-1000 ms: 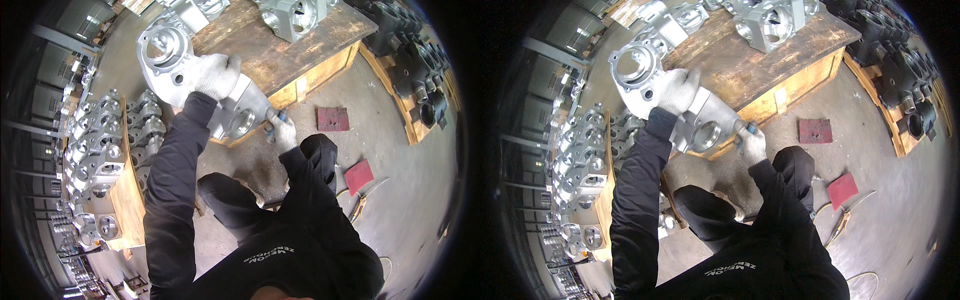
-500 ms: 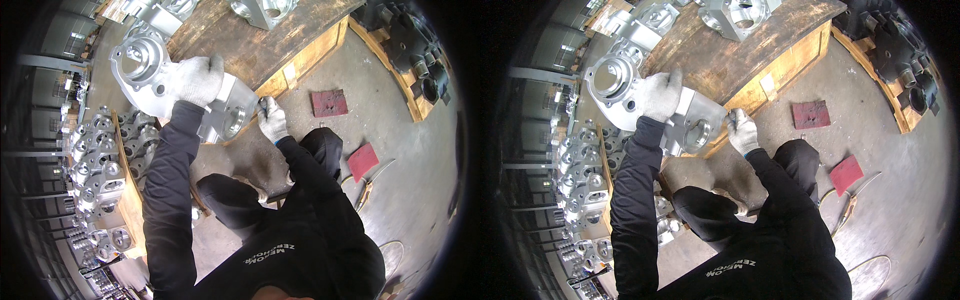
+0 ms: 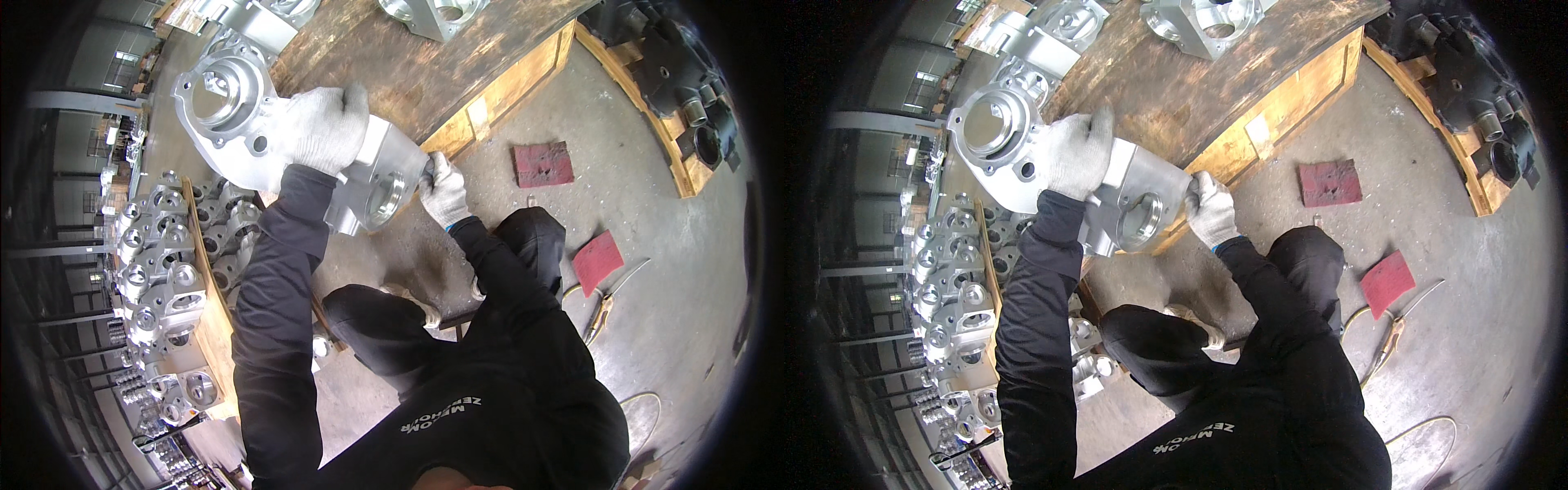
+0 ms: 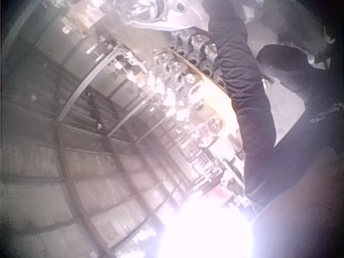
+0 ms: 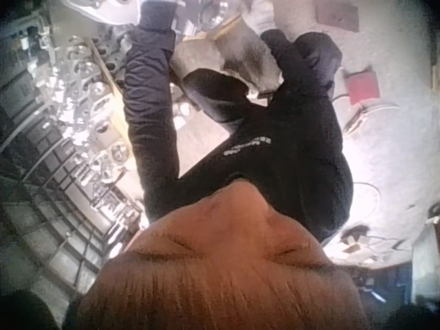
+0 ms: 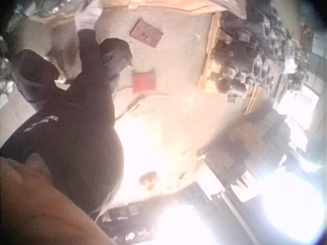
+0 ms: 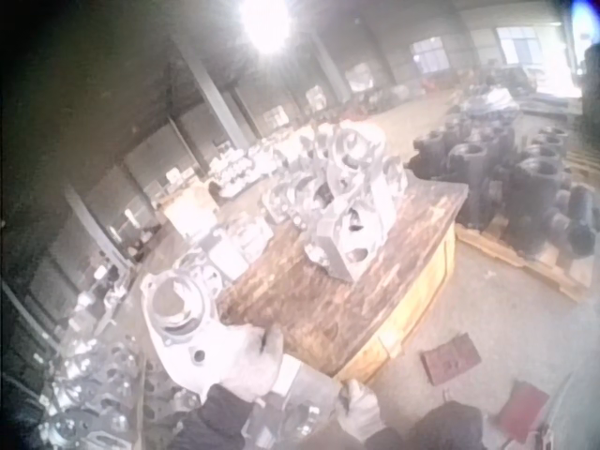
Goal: The person deburrs and smooths a metal casting using a wire brush and a sanding block. They rotate the part to access different edges and surfaces, then place it on a wooden table among similar parts.
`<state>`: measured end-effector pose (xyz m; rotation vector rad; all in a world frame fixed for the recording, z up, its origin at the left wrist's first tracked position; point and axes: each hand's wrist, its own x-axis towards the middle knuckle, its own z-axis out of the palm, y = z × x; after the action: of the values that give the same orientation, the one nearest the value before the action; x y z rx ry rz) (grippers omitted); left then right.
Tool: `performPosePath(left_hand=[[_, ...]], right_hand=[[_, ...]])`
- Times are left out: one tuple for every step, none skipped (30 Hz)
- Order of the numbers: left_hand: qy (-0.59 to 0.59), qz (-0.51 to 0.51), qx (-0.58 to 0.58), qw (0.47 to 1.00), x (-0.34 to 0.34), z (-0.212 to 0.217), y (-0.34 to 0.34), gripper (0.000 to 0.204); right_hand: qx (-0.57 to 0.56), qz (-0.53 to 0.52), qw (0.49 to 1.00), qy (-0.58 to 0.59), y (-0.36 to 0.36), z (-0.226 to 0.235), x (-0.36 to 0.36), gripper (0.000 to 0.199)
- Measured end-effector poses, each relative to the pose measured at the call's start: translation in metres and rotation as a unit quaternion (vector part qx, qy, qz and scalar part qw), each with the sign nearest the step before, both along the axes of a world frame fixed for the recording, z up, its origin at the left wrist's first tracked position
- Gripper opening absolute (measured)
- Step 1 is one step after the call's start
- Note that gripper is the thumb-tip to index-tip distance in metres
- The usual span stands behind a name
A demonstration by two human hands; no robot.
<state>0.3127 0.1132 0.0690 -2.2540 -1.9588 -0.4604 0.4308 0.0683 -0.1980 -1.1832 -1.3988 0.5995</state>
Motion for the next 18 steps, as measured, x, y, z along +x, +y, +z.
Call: performPosePath(left_hand=[[0.005,-0.006,0.007,1.000,0.000,-0.001,0.000,0.058],[0.010,-0.012,0.015,1.000,0.000,-0.002,0.001,0.058],[0.016,-0.021,0.021,0.999,0.000,-0.004,0.002,0.058],[0.006,-0.020,0.019,1.000,-0.001,-0.006,0.003,0.059],[-0.003,-0.020,0.020,1.000,-0.002,-0.008,0.004,0.059],[-0.014,-0.027,0.026,0.999,-0.003,-0.010,0.005,0.059],[-0.019,-0.039,0.035,0.998,-0.004,-0.012,0.006,0.059],[-0.027,-0.057,0.047,0.997,-0.005,-0.013,0.006,0.059],[-0.032,-0.059,0.046,0.997,-0.006,-0.014,0.007,0.059],[-0.037,-0.061,0.045,0.996,-0.007,-0.015,0.007,0.059],[-0.038,-0.047,0.035,0.998,-0.007,-0.016,0.008,0.059],[-0.046,-0.047,0.038,0.997,-0.008,-0.016,0.008,0.059],[-0.037,-0.060,0.050,0.996,-0.008,-0.016,0.008,0.059],[-0.033,-0.086,0.073,0.993,-0.008,-0.016,0.008,0.059],[-0.030,-0.093,0.080,0.992,-0.008,-0.015,0.008,0.059],[-0.027,-0.101,0.087,0.991,-0.007,-0.015,0.007,0.060],[-0.024,-0.088,0.077,0.993,-0.007,-0.015,0.007,0.060],[-0.020,-0.073,0.065,0.995,-0.006,-0.014,0.006,0.060]], right_hand=[[0.001,0.002,1.000,-0.011,0.001,-0.002,-0.001,0.027],[0.001,0.003,1.000,-0.020,0.001,-0.005,-0.002,0.027],[0.000,-0.008,1.000,-0.025,0.002,-0.009,-0.004,0.026],[-0.008,-0.004,1.000,0.000,0.003,-0.012,-0.008,0.023],[-0.023,-0.012,0.999,-0.018,0.003,-0.016,-0.011,0.021],[-0.036,-0.028,0.998,-0.032,0.004,-0.020,-0.016,0.020],[-0.051,-0.044,0.997,-0.046,0.004,-0.024,-0.021,0.019],[-0.058,-0.029,0.998,-0.003,0.004,-0.027,-0.025,0.020],[-0.065,-0.015,0.997,0.040,0.004,-0.029,-0.029,0.020],[-0.073,0.000,0.994,0.084,0.003,-0.030,-0.033,0.020],[-0.078,0.016,0.989,0.127,0.002,-0.030,-0.036,0.021],[-0.082,0.030,0.982,0.168,-0.001,-0.029,-0.038,0.022],[-0.080,0.035,0.976,0.199,-0.004,-0.027,-0.039,0.022],[-0.101,0.057,0.968,0.222,-0.008,-0.024,-0.041,0.025],[-0.116,0.069,0.963,0.235,-0.012,-0.020,-0.041,0.028],[-0.115,0.077,0.958,0.251,-0.016,-0.016,-0.043,0.032],[-0.135,0.101,0.945,0.279,-0.021,-0.014,-0.043,0.036],[-0.141,0.121,0.932,0.311,-0.024,-0.011,-0.045,0.040]])
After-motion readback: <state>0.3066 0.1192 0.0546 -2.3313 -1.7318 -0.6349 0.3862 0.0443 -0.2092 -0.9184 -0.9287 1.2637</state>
